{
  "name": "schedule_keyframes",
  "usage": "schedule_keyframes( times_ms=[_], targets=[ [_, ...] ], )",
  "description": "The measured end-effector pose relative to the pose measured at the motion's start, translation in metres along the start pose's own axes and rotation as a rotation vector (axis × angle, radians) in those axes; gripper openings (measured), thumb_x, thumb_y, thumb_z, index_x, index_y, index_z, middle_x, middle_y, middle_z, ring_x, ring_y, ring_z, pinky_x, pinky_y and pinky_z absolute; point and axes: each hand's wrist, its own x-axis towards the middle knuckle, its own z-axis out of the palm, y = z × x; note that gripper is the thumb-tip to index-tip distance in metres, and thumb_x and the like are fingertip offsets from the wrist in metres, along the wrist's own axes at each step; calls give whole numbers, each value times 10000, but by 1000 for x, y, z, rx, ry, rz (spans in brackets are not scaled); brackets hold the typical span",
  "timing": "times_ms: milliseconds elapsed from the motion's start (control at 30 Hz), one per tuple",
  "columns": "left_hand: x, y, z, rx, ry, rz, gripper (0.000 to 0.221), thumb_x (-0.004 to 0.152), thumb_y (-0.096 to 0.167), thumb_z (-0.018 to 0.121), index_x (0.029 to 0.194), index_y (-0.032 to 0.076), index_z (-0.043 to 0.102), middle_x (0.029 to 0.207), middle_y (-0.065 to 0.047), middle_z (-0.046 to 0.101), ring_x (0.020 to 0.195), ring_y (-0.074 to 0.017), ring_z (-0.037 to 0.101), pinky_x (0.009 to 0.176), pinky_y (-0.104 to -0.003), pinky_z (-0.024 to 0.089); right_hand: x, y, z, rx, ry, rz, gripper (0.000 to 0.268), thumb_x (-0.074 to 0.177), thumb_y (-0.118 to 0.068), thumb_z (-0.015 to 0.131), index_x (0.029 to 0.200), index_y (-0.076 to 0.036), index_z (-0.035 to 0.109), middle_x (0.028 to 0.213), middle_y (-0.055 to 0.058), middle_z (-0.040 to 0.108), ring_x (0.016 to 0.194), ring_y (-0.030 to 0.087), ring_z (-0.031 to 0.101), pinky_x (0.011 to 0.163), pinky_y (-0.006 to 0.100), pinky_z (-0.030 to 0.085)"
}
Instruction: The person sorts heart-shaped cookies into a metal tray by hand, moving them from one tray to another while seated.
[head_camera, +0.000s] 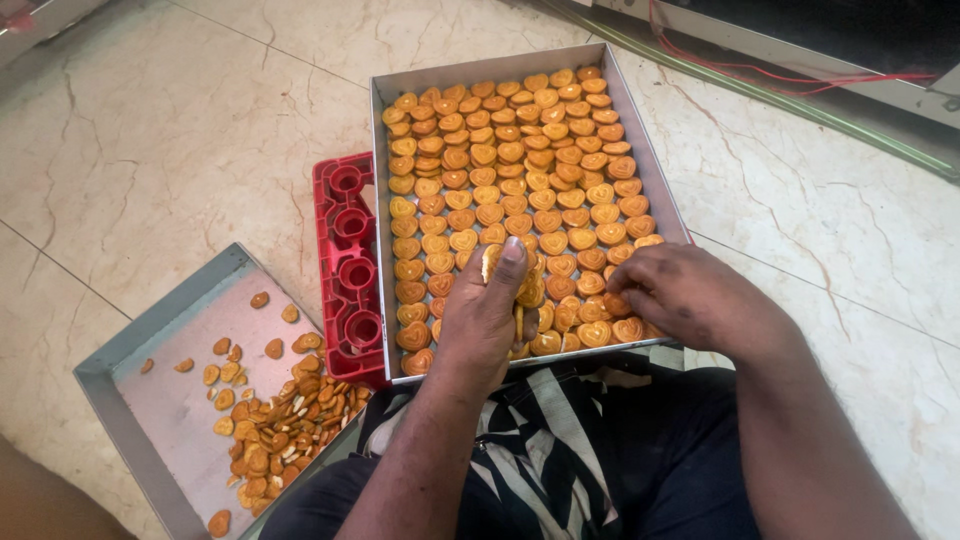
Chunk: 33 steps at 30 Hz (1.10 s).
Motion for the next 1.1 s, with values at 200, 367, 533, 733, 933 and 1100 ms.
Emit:
schedule_keyframes(
  times_ms=[200,367,533,733,933,1100],
  targets=[
    [-2,2,1,18,-17,-29,638,879,641,631,1111,53,540,746,-40,543,484,-73,500,377,-208,381,2,5,8,-74,64,-91,248,862,-277,674,1068,-169,759,1018,35,741,1047,247,671,956,401,518],
    [-1,2,0,11,-16,-70,629,880,653,584,1159,90,556,761,-23,563,499,-70,502,397,-212,384,0,3,10,-107,100,-93,253,867,-298,683,1078,-187,764,1040,29,731,1066,246,663,957,407,515],
    [1,-7,-4,34,-112,-40,631,959,657,488,1121,50,540,763,-55,578,516,-91,523,415,-218,386,-14,-22,11,179,402,-194,332,910,-317,681,1166,-108,711,1045,90,697,940,242,677,840,397,553],
    [-2,-6,-2,283,-198,-12,646,946,688,413,1102,80,566,790,-31,582,609,-78,543,501,-232,463,-18,-55,29,544,554,-289,357,921,-193,734,1257,-87,675,1006,63,672,792,146,635,711,298,540],
    [-6,-3,2,366,-257,-49,676,940,702,406,1099,68,577,741,-45,562,577,-88,531,495,-234,461,-9,-43,45,806,659,-304,317,967,-129,741,1258,-69,629,1023,29,624,868,106,606,761,249,525],
    [-7,0,3,379,-293,-5,671,927,705,459,1109,74,598,778,-18,550,598,-82,522,519,-240,465,-4,-36,48,995,451,-202,268,955,-134,706,1204,-48,656,1054,-1,628,896,112,639,772,250,544]
  ],
)
